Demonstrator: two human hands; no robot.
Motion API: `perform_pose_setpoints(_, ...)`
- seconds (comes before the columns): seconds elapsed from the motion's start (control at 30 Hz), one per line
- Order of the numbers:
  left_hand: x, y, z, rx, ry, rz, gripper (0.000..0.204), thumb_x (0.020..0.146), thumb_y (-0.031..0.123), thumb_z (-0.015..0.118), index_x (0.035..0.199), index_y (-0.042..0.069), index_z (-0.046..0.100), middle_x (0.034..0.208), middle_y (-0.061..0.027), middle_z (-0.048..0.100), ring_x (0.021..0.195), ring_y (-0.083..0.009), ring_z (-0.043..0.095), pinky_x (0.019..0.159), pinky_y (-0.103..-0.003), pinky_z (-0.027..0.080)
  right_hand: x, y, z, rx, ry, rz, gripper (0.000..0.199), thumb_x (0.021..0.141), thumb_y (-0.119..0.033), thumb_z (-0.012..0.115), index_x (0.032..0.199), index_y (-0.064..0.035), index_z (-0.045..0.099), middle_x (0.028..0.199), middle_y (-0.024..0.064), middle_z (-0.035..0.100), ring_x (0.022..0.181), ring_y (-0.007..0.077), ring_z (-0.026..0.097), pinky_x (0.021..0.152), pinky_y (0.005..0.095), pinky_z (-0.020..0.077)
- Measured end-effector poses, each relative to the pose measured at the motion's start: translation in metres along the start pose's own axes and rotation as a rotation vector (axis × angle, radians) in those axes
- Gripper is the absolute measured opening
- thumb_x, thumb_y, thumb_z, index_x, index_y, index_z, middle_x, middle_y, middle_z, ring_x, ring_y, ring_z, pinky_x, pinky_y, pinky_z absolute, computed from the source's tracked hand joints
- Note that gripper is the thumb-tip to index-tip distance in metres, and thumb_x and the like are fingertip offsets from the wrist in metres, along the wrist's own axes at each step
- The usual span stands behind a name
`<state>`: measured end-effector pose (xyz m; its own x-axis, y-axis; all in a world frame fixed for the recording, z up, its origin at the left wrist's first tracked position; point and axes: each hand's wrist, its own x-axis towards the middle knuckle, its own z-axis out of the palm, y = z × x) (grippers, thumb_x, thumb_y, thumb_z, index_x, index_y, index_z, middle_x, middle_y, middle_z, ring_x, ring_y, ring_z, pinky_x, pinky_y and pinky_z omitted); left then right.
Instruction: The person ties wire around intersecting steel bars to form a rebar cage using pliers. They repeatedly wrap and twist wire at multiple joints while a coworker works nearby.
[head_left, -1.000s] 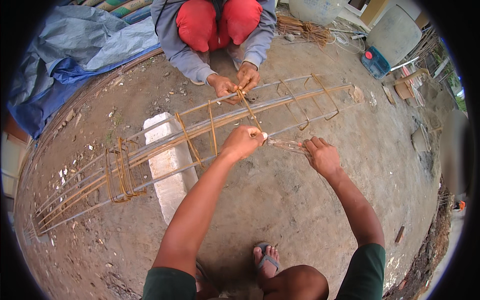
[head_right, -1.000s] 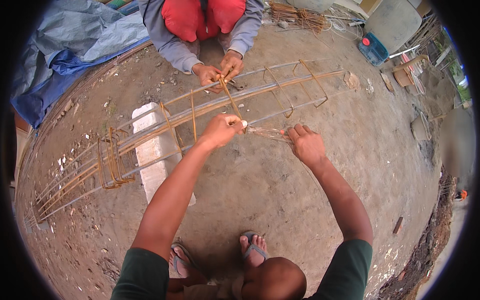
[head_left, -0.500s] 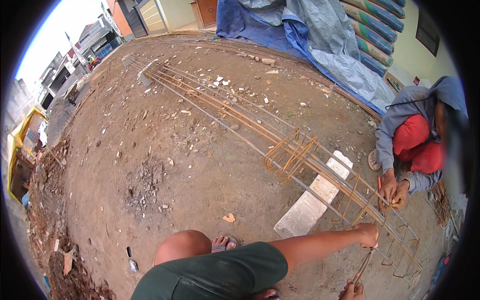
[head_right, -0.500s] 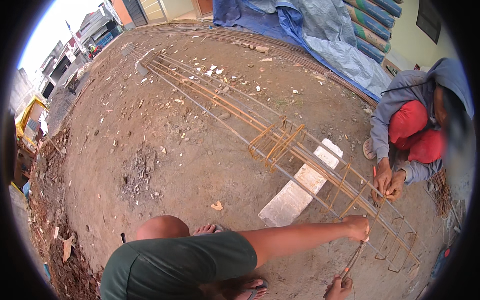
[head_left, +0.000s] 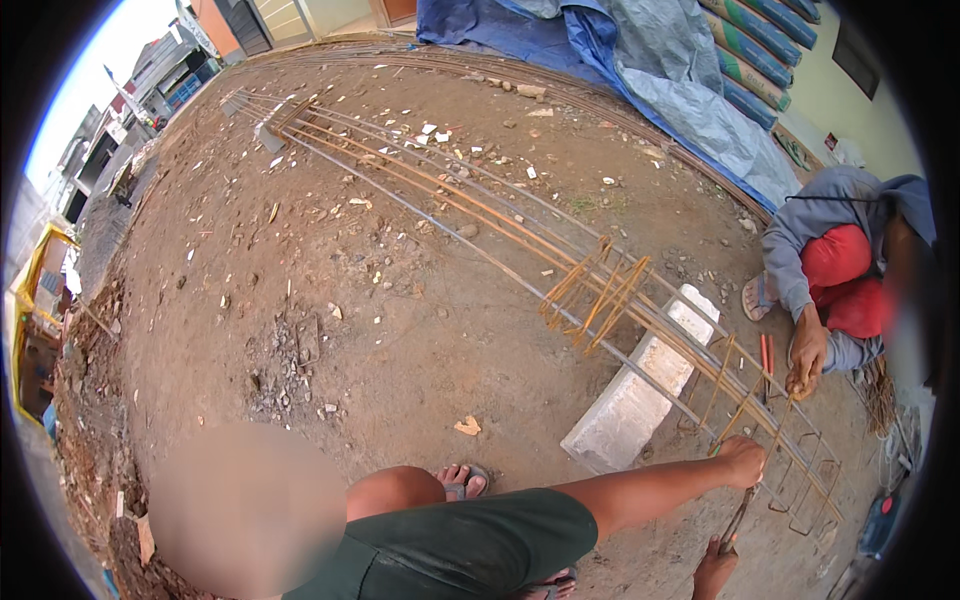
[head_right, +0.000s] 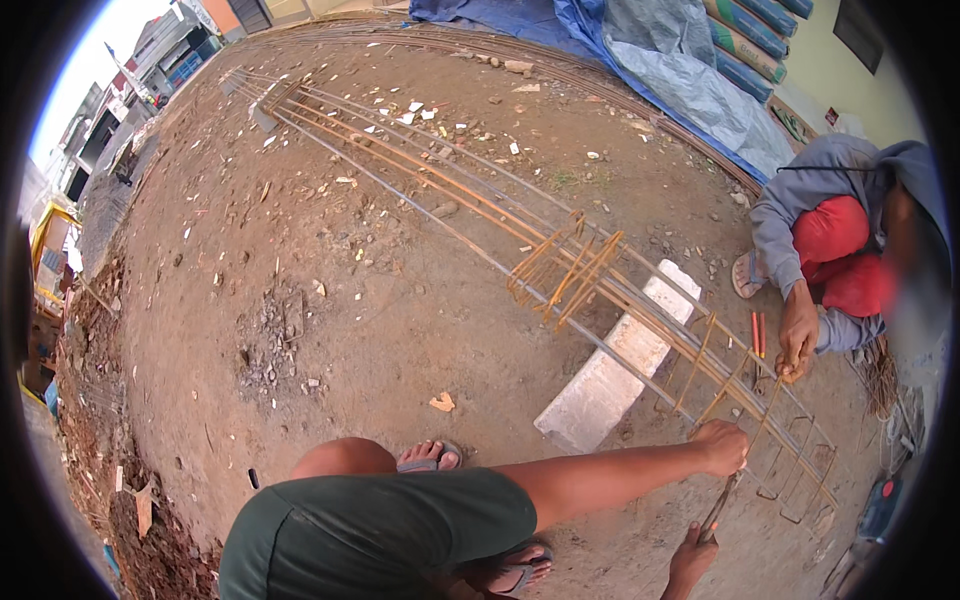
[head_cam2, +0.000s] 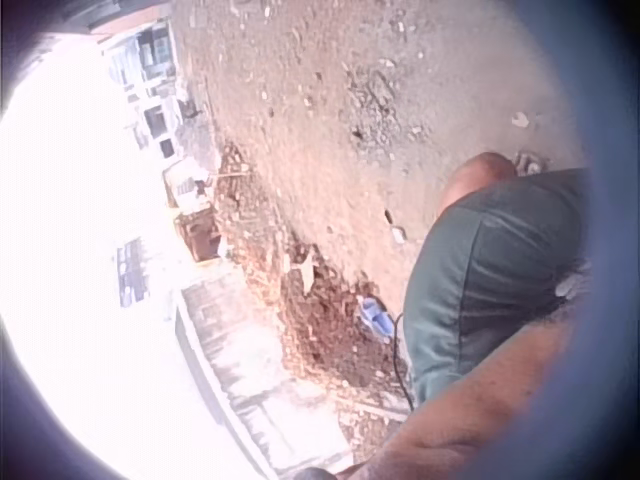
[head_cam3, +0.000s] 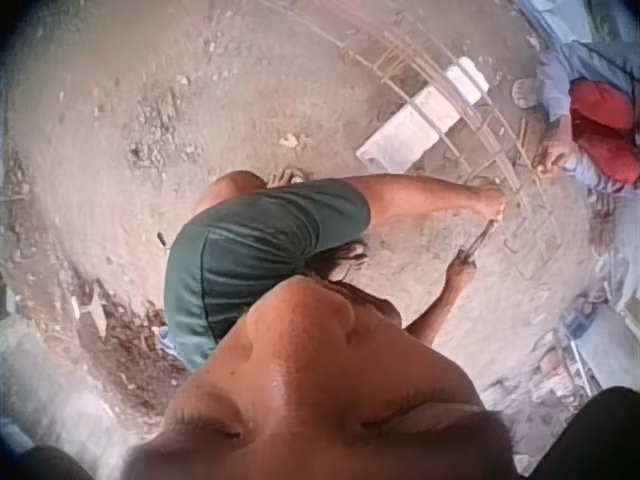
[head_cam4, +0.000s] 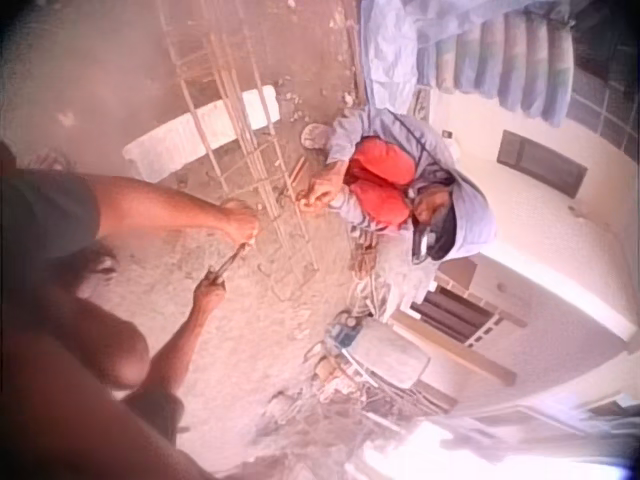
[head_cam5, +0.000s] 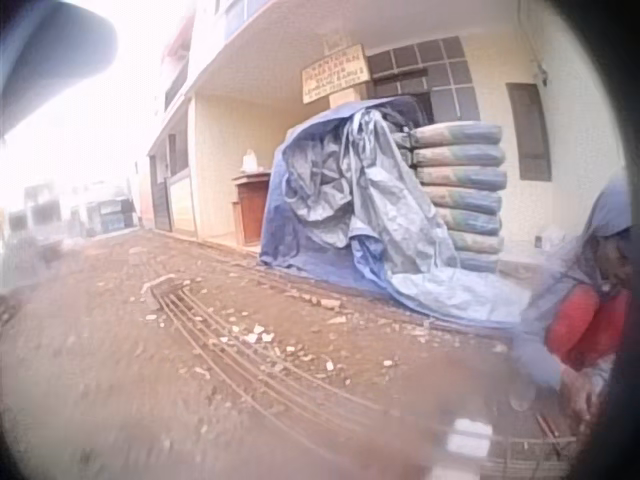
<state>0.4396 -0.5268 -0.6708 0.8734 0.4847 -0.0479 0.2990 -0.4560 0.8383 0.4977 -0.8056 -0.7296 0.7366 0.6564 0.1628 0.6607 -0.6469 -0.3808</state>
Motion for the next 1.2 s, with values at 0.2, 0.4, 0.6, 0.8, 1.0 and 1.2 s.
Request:
perform_pose_setpoints(0.2,-0.006,0.001,-0.004,0.013,0.037,0.096,0.029,0.091,0.035,0.064,0.088,0.011,0.080,0.095,-0.0178,0.076,0.099,-0.0388,0.072,0.090,-0.051,0.055,0.000,-0.078,-0.012,0.607,-0.369,0.584,0.038,0.104,-0.030,0.068,0.078,-0.0065,0.055,0.056,0.0015,0.047,0.042,0.0151,0.047,0.041,0.0353,0.0427)
perform_pose_setpoints(0.4,-0.029,-0.016,-0.026,0.139,0.064,0.343,0.029,0.097,0.027,0.066,0.119,0.009,0.073,0.120,-0.0118,0.070,0.113,-0.0348,0.065,0.098,-0.049,0.051,-0.019,-0.088,0.022,1.147,-0.610,0.648,0.043,0.105,-0.043,0.065,0.089,-0.0035,0.063,0.062,0.0040,0.057,0.051,0.0166,0.058,0.047,0.0345,0.0476)
perform_pose_setpoints(0.6,-0.053,-0.034,-0.105,0.760,0.145,0.507,0.060,0.095,0.045,0.071,0.140,0.007,0.062,0.144,-0.0138,0.057,0.136,-0.0345,0.051,0.114,-0.052,0.041,-0.030,-0.048,0.082,0.503,-0.585,0.364,0.043,0.103,-0.042,0.067,0.106,0.0009,0.069,0.071,0.0133,0.068,0.064,0.0333,0.067,0.065,0.0473,0.0539)
perform_pose_setpoints(0.8,-0.082,-0.075,-0.163,0.961,-0.095,0.453,0.075,0.094,0.059,0.068,0.145,0.006,0.056,0.157,-0.0163,0.042,0.141,-0.0385,0.047,0.117,-0.052,0.039,-0.021,-0.083,0.101,0.030,0.002,-0.086,0.046,0.096,-0.048,0.070,0.108,-0.0033,0.069,0.102,0.0173,0.075,0.086,0.0415,0.073,0.079,0.0521,0.0569)
perform_pose_setpoints(1.0,-0.066,-0.063,-0.179,1.063,-0.186,0.450,0.068,0.089,0.053,0.074,0.136,0.005,0.059,0.151,-0.0168,0.045,0.138,-0.0378,0.048,0.114,-0.050,0.043,-0.005,-0.127,0.141,0.024,-0.478,0.151,0.044,0.095,-0.042,0.070,0.109,-0.0013,0.066,0.104,0.0211,0.075,0.094,0.0416,0.075,0.080,0.0524,0.0589)
perform_pose_setpoints(1.2,-0.081,-0.071,-0.187,0.788,-0.010,0.155,0.070,0.083,0.054,0.079,0.132,0.006,0.064,0.137,-0.0209,0.052,0.124,-0.0397,0.058,0.103,-0.051,0.050,-0.021,-0.114,0.149,0.012,-0.314,0.116,0.029,0.097,-0.027,0.064,0.107,-0.0002,0.063,0.093,0.0213,0.075,0.080,0.0347,0.076,0.072,0.0483,0.0592)
